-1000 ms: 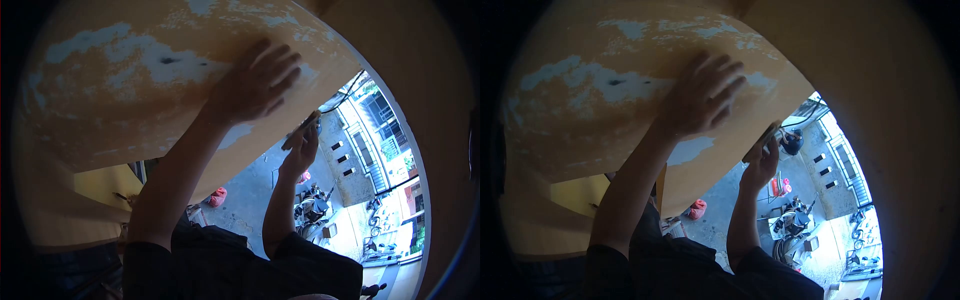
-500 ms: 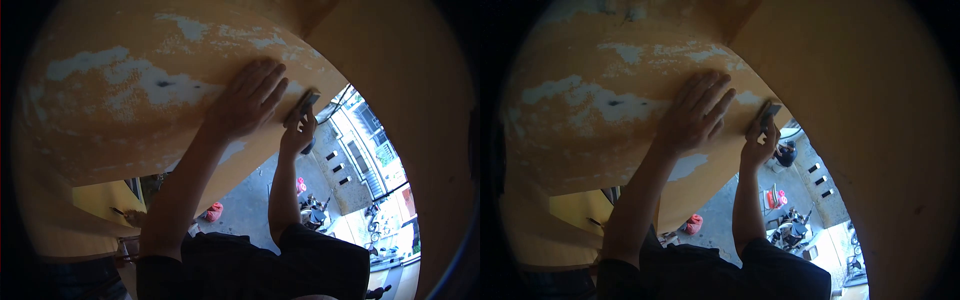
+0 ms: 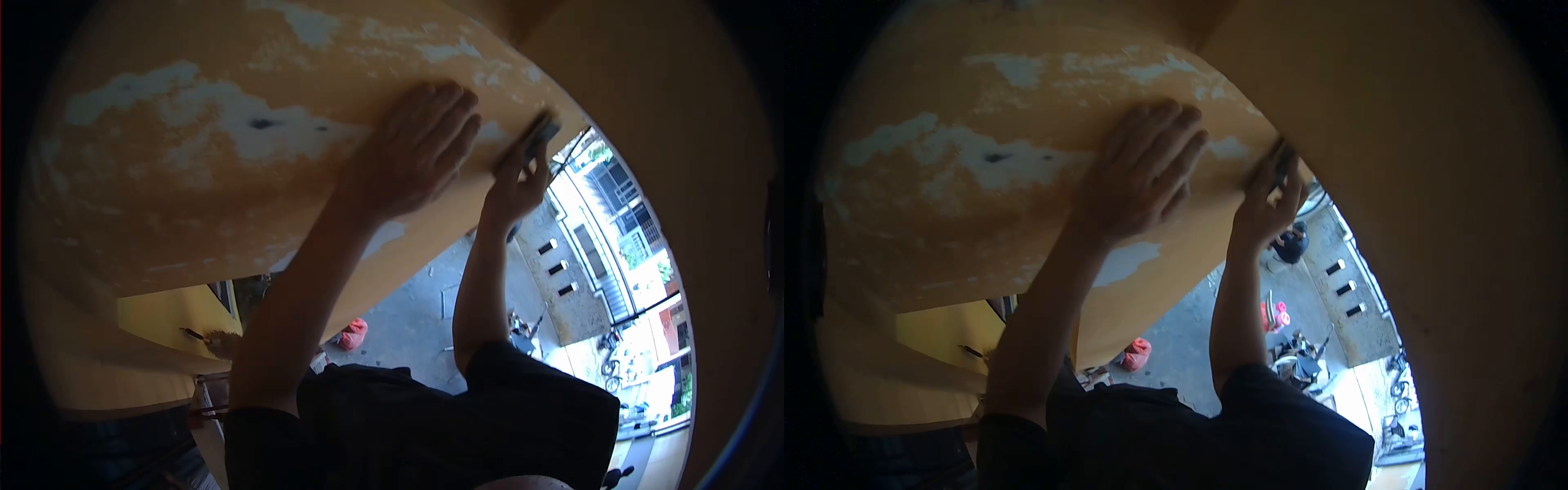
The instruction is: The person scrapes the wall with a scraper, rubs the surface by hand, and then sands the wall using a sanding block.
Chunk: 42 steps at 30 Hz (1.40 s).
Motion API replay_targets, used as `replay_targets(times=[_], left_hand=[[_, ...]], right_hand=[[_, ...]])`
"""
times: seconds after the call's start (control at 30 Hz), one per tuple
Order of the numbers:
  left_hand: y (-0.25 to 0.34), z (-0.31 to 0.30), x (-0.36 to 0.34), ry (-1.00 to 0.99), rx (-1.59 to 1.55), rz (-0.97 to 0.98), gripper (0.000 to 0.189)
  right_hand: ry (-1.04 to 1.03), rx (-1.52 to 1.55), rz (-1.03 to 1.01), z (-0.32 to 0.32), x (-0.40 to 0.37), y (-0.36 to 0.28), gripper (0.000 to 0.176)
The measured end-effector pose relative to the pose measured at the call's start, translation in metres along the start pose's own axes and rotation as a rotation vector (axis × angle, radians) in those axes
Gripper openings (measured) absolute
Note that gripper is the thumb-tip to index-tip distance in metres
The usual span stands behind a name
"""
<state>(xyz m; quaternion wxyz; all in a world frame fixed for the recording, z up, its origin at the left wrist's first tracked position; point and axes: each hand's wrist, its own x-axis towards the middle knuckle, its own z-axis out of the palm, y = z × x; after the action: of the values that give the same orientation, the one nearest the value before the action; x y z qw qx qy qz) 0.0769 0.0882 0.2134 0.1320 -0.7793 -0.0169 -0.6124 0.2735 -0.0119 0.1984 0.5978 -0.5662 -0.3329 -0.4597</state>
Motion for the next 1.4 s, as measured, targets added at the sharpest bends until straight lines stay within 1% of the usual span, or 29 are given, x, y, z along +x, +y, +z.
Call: replay_targets(times=[0.03,0.07,0.1,0.17,0.2,0.27,0.37,0.43,0.47,0.5,0.57,0.67,0.7,0.77,0.8,0.83,0.9,0.93,0.97,1.0,1.03,1.07,1.1,1.17,1.2,1.3,1.33,1.37,1.4], left_hand=[[-0.006,-0.001,0.003,0.001,-0.023,-0.007,0.053],[-0.007,0.003,0.003,0.025,0.020,0.008,0.053],[-0.010,0.000,0.003,0.020,0.028,0.005,0.053],[-0.006,-0.004,0.006,-0.012,0.032,-0.003,0.053],[-0.006,-0.003,0.006,-0.008,0.062,0.008,0.053],[-0.006,0.001,0.007,0.003,0.041,0.014,0.052],[-0.007,0.000,0.007,-0.012,0.024,0.006,0.052],[-0.010,-0.004,0.008,0.013,0.010,0.018,0.052],[-0.006,-0.004,0.008,0.003,-0.016,0.029,0.052],[-0.006,-0.004,0.009,0.017,-0.008,0.025,0.052],[-0.012,-0.006,0.009,0.039,0.021,0.018,0.051],[-0.009,-0.004,0.007,0.065,-0.054,0.010,0.050],[-0.009,-0.003,0.006,0.061,-0.066,0.014,0.051],[-0.017,-0.003,0.013,0.081,-0.025,0.030,0.051],[-0.015,-0.002,0.015,0.075,-0.023,0.032,0.052],[-0.011,-0.002,0.014,0.063,-0.042,0.023,0.053],[-0.014,0.000,0.013,0.050,-0.111,-0.007,0.054],[-0.013,-0.002,0.010,0.052,-0.094,-0.015,0.053],[-0.012,-0.005,0.008,0.056,-0.062,0.001,0.053],[-0.013,-0.002,0.008,0.059,-0.079,0.006,0.052],[-0.017,-0.003,0.013,0.074,-0.041,0.010,0.052],[-0.018,-0.002,0.015,0.072,-0.037,0.021,0.052],[-0.010,0.002,0.013,0.058,-0.072,0.024,0.052],[-0.006,-0.001,0.008,0.063,-0.069,0.000,0.051],[-0.009,-0.006,0.010,0.063,-0.027,0.011,0.050],[-0.004,0.002,0.016,0.067,-0.036,0.005,0.050],[-0.006,-0.001,0.017,0.069,-0.060,0.015,0.048],[-0.005,-0.002,0.012,0.057,-0.083,0.002,0.048],[-0.007,-0.003,0.007,0.058,-0.044,-0.003,0.049]], right_hand=[[-0.034,-0.017,-0.075,0.005,-0.007,-0.002,0.040],[-0.043,-0.053,-0.078,0.006,-0.004,0.004,0.041],[0.001,-0.113,-0.069,0.010,0.006,-0.009,0.041],[0.008,0.049,0.064,0.015,0.020,-0.022,0.039],[0.006,0.034,0.064,0.006,0.015,-0.018,0.039],[-0.046,-0.026,-0.142,0.006,-0.001,-0.004,0.039],[-0.010,0.015,-0.021,0.016,0.016,-0.009,0.040],[-0.005,-0.003,0.006,0.016,0.020,-0.016,0.038],[-0.060,-0.068,-0.005,0.007,0.009,-0.023,0.037],[-0.038,-0.015,-0.103,0.006,-0.003,-0.022,0.036],[-0.034,-0.026,-0.043,0.009,0.000,-0.019,0.035],[0.026,-0.009,-0.001,0.021,0.025,-0.026,0.036],[-0.008,-0.114,-0.109,0.014,0.019,-0.027,0.037],[-0.076,-0.087,-0.191,0.005,-0.005,-0.005,0.037],[-0.093,-0.013,-0.037,0.007,-0.005,-0.011,0.036],[-0.105,-0.014,-0.043,0.013,0.005,-0.024,0.036],[-0.006,0.146,0.088,0.020,0.026,-0.043,0.035],[-0.038,0.058,0.128,0.017,0.021,-0.035,0.035],[-0.039,-0.038,-0.104,0.011,0.008,-0.033,0.036],[-0.064,-0.023,-0.131,0.006,-0.001,-0.015,0.039],[-0.090,0.009,-0.167,0.009,-0.003,-0.017,0.042],[-0.093,0.021,-0.034,0.010,0.003,-0.015,0.040],[-0.102,0.009,-0.037,0.012,0.010,-0.023,0.040],[-0.026,0.016,0.020,0.018,0.020,-0.031,0.040],[-0.083,-0.111,-0.081,0.008,0.011,-0.033,0.040],[-0.048,0.027,-0.108,0.011,0.006,-0.012,0.040],[-0.015,0.047,-0.015,0.016,0.017,-0.025,0.038],[0.042,0.126,0.018,0.021,0.022,-0.040,0.033],[-0.001,0.025,-0.050,0.015,0.012,-0.037,0.035]])
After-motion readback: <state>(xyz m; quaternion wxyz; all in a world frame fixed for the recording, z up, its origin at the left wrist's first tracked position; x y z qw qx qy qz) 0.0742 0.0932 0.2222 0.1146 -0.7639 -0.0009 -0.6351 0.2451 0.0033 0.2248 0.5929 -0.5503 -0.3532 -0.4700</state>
